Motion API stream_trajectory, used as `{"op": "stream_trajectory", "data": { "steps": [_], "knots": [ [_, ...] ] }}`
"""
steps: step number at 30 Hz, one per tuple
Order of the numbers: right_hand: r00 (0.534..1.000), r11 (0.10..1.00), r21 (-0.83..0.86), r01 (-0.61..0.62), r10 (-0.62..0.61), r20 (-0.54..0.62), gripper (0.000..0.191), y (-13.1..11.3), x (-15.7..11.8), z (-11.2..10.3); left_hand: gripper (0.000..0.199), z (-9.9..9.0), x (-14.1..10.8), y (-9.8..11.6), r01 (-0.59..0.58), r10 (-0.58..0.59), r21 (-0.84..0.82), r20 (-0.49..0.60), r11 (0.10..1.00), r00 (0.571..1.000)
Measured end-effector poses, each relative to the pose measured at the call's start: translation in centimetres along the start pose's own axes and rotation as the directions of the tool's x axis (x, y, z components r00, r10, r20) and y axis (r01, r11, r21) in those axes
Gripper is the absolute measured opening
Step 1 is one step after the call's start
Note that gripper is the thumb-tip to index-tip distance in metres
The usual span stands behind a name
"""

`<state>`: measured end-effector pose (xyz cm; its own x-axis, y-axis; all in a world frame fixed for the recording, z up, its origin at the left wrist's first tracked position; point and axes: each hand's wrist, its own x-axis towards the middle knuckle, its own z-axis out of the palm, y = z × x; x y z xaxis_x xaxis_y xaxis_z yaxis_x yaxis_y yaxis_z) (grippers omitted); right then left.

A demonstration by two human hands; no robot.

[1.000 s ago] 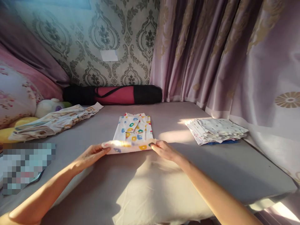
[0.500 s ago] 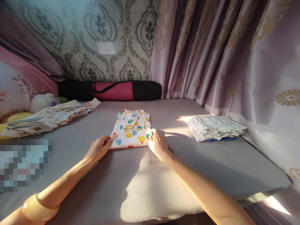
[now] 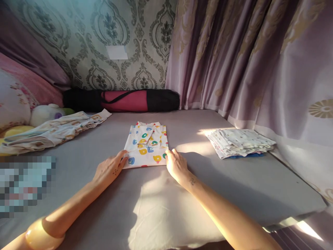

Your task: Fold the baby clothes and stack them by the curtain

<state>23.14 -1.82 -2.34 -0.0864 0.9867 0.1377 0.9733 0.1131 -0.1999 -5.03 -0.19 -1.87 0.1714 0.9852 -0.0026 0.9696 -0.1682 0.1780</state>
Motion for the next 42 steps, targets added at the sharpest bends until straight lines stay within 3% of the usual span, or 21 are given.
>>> {"op": "stream_trajectory", "data": {
  "steps": [6, 9, 10, 12, 15, 19, 27, 33, 42],
  "knots": [
    [0.995, 0.987, 0.158, 0.011, -0.027, 0.099, 0.029, 2.1, 0.6, -1.9, 0.042, -1.0, 0.2, -1.3, -0.055, 0.052, -0.091, -0.029, 0.994, 0.998],
    [0.993, 0.989, 0.092, 0.113, -0.114, 0.004, 0.034, 1.3, 1.3, -2.3, 0.045, -1.8, 0.5, -0.6, -0.111, 0.11, 0.003, -0.133, 0.994, 0.985],
    [0.98, 0.978, 0.072, 0.198, -0.196, -0.037, 0.036, 0.6, 1.5, -2.2, 0.046, -1.7, 0.7, 0.0, -0.161, 0.163, 0.022, -0.163, 0.987, 0.973],
    [0.911, 0.909, 0.068, 0.412, -0.408, -0.065, 0.04, -0.9, 1.9, -1.6, 0.046, -0.8, 1.2, 1.5, -0.306, 0.304, 0.02, -0.18, 0.952, 0.936],
    [0.8, 0.796, 0.103, 0.597, -0.6, -0.001, 0.048, -2.5, 2.1, -0.1, 0.052, 1.5, 2.1, 3.1, -0.426, 0.424, 0.023, -0.144, 0.905, 0.894],
    [0.794, 0.799, 0.149, 0.583, -0.599, 0.106, 0.054, -2.6, 2.4, 1.4, 0.061, 3.6, 2.6, 3.0, -0.414, 0.414, 0.019, -0.048, 0.91, 0.909],
    [0.742, 0.794, 0.255, 0.551, -0.606, 0.286, 0.054, -1.3, 3.4, 0.5, 0.064, 2.9, 2.4, 1.9, -0.417, 0.417, 0.005, 0.018, 0.909, 0.909],
    [0.838, 0.845, 0.161, 0.51, -0.53, 0.13, 0.055, 0.2, 2.9, 0.9, 0.065, 2.3, 2.3, 1.8, -0.347, 0.346, 0.024, 0.05, 0.937, 0.937],
    [0.822, 0.827, 0.155, 0.54, -0.558, 0.112, 0.054, 0.7, 2.8, 1.3, 0.062, 3.1, 2.4, 0.9, -0.395, 0.395, 0.007, 0.01, 0.919, 0.919]
  ]
}}
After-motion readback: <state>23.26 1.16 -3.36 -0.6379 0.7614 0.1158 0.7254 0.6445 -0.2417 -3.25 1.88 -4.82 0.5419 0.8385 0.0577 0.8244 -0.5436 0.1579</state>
